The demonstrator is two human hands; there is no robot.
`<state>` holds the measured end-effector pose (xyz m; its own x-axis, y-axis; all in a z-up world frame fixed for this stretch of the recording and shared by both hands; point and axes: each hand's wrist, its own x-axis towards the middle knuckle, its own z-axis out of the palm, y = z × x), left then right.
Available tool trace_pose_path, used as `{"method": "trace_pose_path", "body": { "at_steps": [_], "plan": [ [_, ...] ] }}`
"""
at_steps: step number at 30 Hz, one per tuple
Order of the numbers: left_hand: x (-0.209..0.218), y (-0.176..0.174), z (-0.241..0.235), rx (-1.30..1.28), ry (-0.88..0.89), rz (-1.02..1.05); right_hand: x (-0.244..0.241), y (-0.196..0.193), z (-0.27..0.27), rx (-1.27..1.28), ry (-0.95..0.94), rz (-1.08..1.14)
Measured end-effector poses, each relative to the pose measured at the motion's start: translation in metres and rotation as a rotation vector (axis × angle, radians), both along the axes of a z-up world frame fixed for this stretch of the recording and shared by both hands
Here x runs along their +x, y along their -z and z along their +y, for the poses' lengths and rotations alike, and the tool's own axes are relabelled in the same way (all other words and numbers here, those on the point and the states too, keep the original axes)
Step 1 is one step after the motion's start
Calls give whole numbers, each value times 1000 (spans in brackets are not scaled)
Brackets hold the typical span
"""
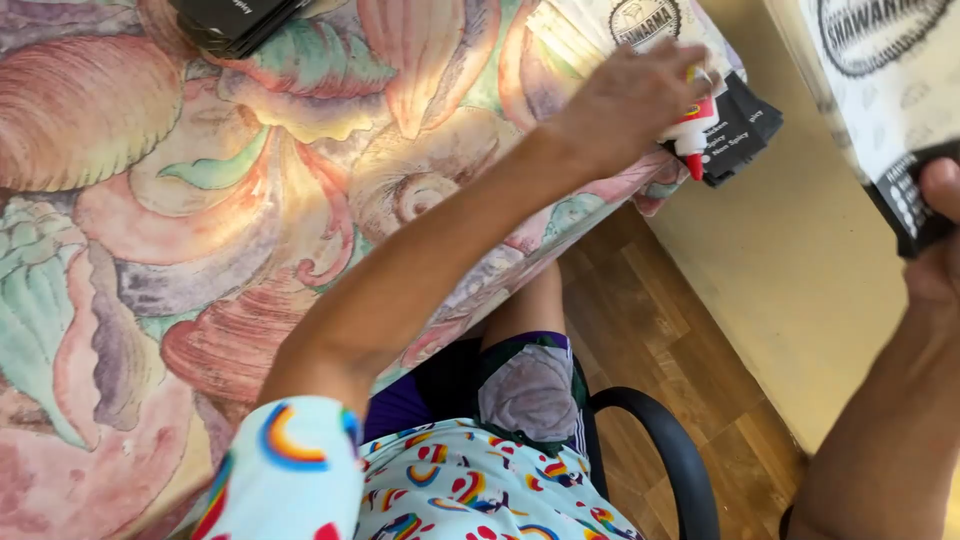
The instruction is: The person assembles shawarma paper packages by folding the paper, applying glue to the flap, and sealing it. They repeat this process for multiple packages, stacking the finished ones on the table.
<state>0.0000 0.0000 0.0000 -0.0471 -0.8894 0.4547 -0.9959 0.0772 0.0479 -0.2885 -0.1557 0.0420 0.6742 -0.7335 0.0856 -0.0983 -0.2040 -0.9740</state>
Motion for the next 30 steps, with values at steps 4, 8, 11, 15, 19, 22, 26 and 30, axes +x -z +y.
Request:
{"method": "trace_pose_path", "body": {
  "at_steps": [4, 8, 11, 15, 19, 22, 26, 30],
  "plan": [
    [3, 47, -69, 122, 43, -310, 6, 40, -72, 78, 188, -75],
    [17, 45, -63, 52, 136, -238, 46, 30, -63, 156, 180, -194],
    [20, 27, -33, -21, 127, -266, 79, 26, -49, 195, 196, -201],
    [23, -3, 16, -176, 181, -83, 109, 28, -27, 139, 212, -179],
    [39, -11, 23, -280, 201, 96, 121, 46, -15, -42, 149, -42],
    [44, -18, 11, -283, 63, -20, 124, 52, -6, -274, 93, 175],
    [47, 16, -29, -126, -41, -131, 121, 65, -10, -718, 118, 252],
    [50, 46, -49, -89, 26, -198, 119, 62, 2, -1006, 98, 302]
  ]
}}
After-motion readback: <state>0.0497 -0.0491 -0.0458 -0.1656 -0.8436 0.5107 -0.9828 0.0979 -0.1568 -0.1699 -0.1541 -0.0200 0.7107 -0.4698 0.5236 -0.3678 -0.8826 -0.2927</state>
